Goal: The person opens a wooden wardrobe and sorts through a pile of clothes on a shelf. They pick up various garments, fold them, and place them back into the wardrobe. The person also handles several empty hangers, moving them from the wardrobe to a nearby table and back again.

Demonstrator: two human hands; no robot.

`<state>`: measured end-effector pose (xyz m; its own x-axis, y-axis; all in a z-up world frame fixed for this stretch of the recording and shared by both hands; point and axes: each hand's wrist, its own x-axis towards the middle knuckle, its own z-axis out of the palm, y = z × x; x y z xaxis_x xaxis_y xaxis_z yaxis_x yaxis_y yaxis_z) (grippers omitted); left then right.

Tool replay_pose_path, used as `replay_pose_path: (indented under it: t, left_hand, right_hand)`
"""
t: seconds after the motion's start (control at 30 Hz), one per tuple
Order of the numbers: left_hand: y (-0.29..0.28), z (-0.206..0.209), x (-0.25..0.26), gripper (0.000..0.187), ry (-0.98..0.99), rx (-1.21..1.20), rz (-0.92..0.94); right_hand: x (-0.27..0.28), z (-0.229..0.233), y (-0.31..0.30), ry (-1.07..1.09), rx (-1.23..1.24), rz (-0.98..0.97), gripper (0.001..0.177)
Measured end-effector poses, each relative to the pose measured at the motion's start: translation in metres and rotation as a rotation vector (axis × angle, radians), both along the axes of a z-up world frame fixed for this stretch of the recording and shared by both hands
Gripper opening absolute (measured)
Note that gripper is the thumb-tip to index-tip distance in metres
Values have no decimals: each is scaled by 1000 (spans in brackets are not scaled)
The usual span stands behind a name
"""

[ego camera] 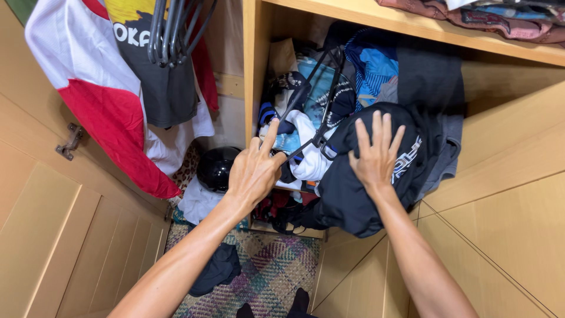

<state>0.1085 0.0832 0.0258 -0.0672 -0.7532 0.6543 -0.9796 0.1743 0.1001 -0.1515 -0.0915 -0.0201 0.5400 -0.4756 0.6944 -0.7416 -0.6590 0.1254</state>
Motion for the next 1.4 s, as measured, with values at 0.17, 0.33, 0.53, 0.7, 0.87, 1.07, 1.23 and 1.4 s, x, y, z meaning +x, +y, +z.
replay_pose_path:
  t: [0.17, 0.33, 0.53, 0.7, 0.87, 1.07, 1.23, 1.4]
  left_hand:
    - [9, 5, 6, 8, 4, 33, -14]
    - [15, 14, 13, 13, -14, 125, -26]
    - [2, 12, 12, 12, -22, 98, -66]
    - [-4, 4, 13, 14, -18, 123, -49]
    - [-18, -12, -2, 15, -16, 127, -35]
    - [-15, -28, -12, 10, -123, 94, -92]
    - [-6, -19, 6, 2, -88, 118, -67]
    - [20, 9, 40, 26, -53, 133, -38]
  right_hand:
    - [2, 6, -27, 37, -12, 4, 95]
    - [-7, 3, -39, 96, -47, 90, 94]
    - [-18, -9, -39, 80, -39, 149, 95]
    - [-26, -13, -40, 30, 10, 199, 93]
    - [-29, -18, -40, -1, 31, 220, 95]
    - [-31, -20, -42, -23, 49, 231, 97]
    - [-32, -20, -42, -24, 52, 230, 97]
    - [-28, -19, -37, -36, 56, 251, 95]
